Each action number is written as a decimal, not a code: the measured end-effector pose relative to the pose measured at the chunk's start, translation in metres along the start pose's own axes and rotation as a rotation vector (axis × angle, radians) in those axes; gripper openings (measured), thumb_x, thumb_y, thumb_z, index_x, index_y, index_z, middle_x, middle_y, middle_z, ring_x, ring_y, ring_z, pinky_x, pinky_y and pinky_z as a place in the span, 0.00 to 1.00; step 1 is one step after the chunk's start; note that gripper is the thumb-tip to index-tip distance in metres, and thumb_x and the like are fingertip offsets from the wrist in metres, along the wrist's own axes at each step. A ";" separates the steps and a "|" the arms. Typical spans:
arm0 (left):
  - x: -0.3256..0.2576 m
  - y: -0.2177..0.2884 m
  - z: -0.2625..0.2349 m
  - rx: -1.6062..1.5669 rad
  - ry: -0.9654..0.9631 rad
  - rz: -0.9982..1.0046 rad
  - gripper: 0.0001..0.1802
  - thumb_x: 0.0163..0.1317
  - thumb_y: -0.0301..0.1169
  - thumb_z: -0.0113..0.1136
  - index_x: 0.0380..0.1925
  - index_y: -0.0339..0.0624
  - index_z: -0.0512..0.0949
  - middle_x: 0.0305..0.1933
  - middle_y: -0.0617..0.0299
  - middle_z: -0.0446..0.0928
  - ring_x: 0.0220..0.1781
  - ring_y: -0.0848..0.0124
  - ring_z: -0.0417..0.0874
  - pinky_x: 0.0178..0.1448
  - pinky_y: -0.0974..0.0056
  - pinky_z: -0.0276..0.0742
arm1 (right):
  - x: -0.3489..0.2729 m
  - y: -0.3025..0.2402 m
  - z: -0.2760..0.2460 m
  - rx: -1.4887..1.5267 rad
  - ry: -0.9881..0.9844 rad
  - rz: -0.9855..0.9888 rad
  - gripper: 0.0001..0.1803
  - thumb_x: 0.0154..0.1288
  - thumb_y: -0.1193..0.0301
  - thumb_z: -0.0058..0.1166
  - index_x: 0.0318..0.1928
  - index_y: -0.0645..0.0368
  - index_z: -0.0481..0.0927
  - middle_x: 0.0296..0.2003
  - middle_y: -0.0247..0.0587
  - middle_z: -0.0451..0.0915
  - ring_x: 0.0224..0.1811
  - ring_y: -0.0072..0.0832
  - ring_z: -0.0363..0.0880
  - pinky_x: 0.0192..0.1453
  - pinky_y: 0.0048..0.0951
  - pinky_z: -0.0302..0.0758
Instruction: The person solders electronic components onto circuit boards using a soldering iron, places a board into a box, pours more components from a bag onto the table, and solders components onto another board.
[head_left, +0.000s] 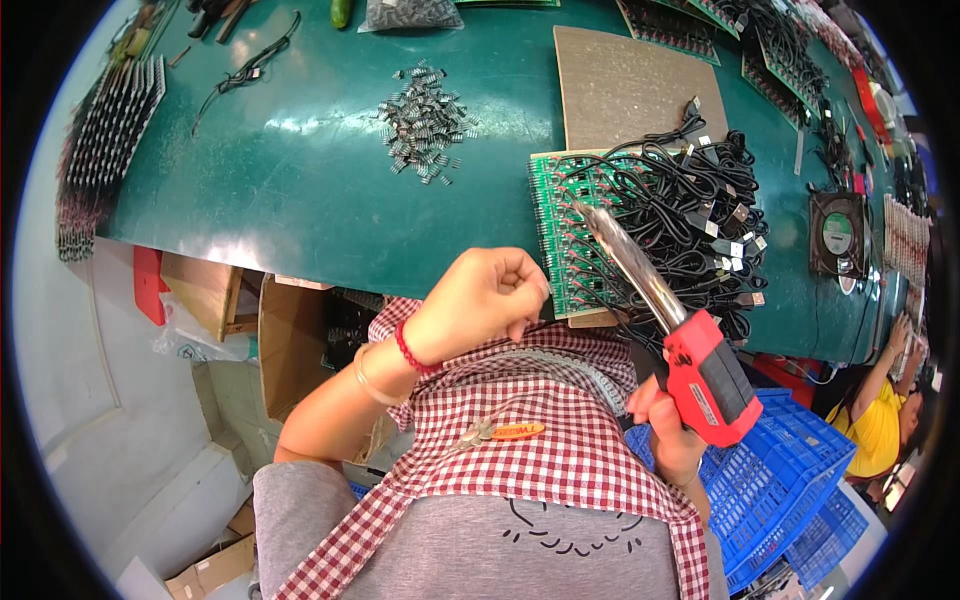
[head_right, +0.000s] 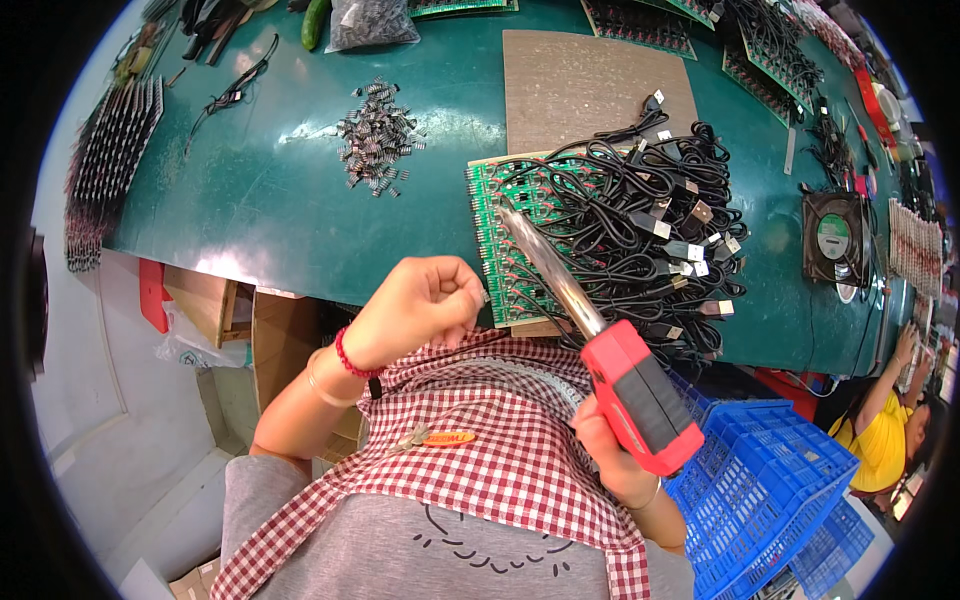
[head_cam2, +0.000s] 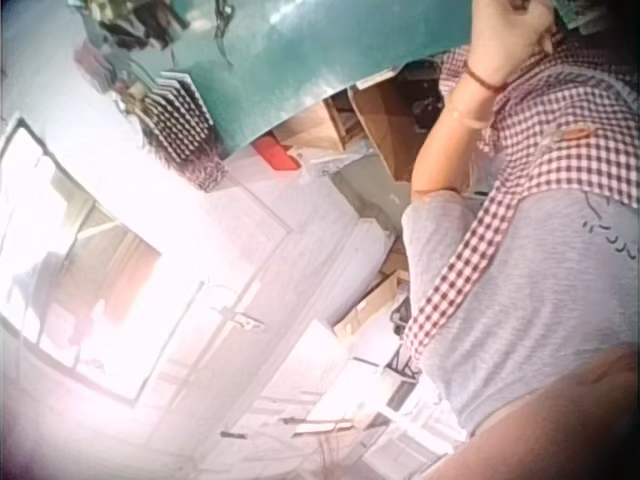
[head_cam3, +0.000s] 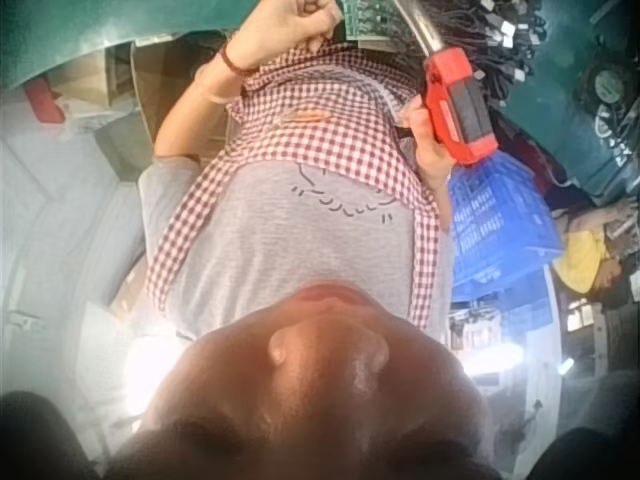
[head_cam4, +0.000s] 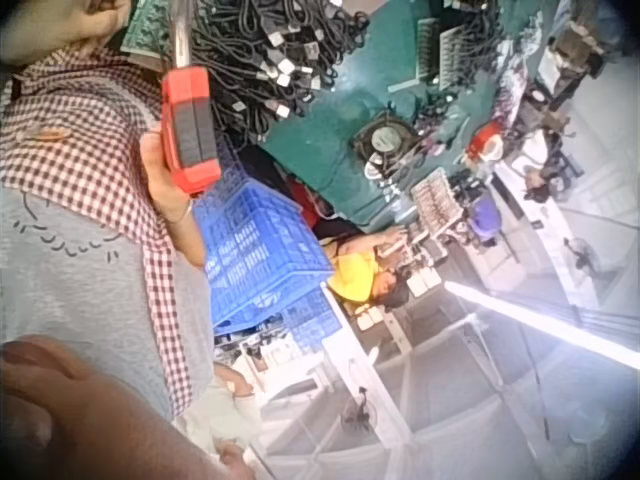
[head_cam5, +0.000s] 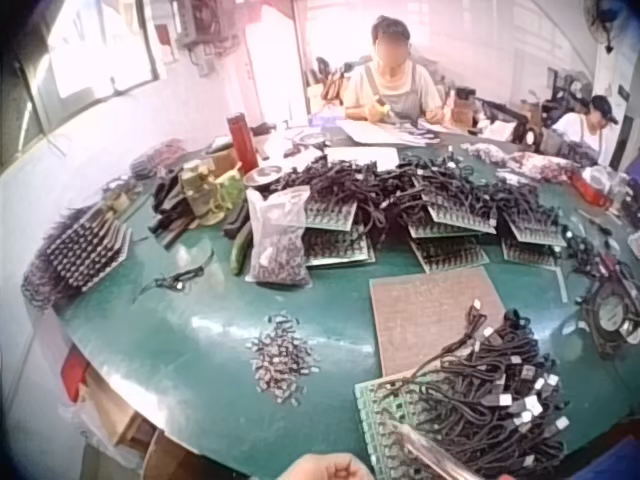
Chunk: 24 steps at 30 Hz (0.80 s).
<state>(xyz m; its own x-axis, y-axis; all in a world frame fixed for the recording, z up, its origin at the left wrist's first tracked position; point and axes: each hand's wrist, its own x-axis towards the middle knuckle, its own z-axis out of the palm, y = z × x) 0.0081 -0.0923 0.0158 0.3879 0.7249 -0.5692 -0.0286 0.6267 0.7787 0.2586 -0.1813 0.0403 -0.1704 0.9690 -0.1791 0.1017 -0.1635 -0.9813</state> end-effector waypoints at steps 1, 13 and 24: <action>0.004 0.000 -0.004 0.028 -0.014 -0.006 0.07 0.62 0.28 0.52 0.30 0.35 0.72 0.22 0.66 0.74 0.20 0.83 0.73 0.23 0.78 0.68 | -0.006 0.002 -0.006 -0.001 -0.002 0.001 0.26 0.65 0.68 0.49 0.59 0.69 0.61 0.22 0.39 0.70 0.23 0.24 0.67 0.33 0.29 0.70; 0.022 0.009 -0.017 0.213 -0.076 -0.002 0.05 0.56 0.24 0.53 0.23 0.34 0.73 0.20 0.66 0.72 0.18 0.81 0.72 0.22 0.75 0.67 | -0.022 0.017 -0.012 -0.049 0.017 0.144 0.10 0.58 0.78 0.51 0.42 0.65 0.72 0.26 0.38 0.73 0.27 0.24 0.71 0.32 0.27 0.68; 0.023 0.008 -0.019 0.213 -0.079 -0.002 0.06 0.56 0.24 0.54 0.23 0.34 0.73 0.20 0.64 0.73 0.17 0.81 0.72 0.21 0.76 0.66 | -0.024 0.018 -0.013 -0.186 0.080 0.137 0.06 0.52 0.79 0.55 0.33 0.63 0.76 0.25 0.38 0.75 0.29 0.27 0.73 0.32 0.29 0.69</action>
<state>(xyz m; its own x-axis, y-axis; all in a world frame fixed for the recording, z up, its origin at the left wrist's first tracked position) -0.0012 -0.0656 0.0036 0.4591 0.6937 -0.5549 0.1640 0.5478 0.8204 0.2776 -0.2048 0.0282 -0.0656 0.9529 -0.2961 0.2986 -0.2644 -0.9170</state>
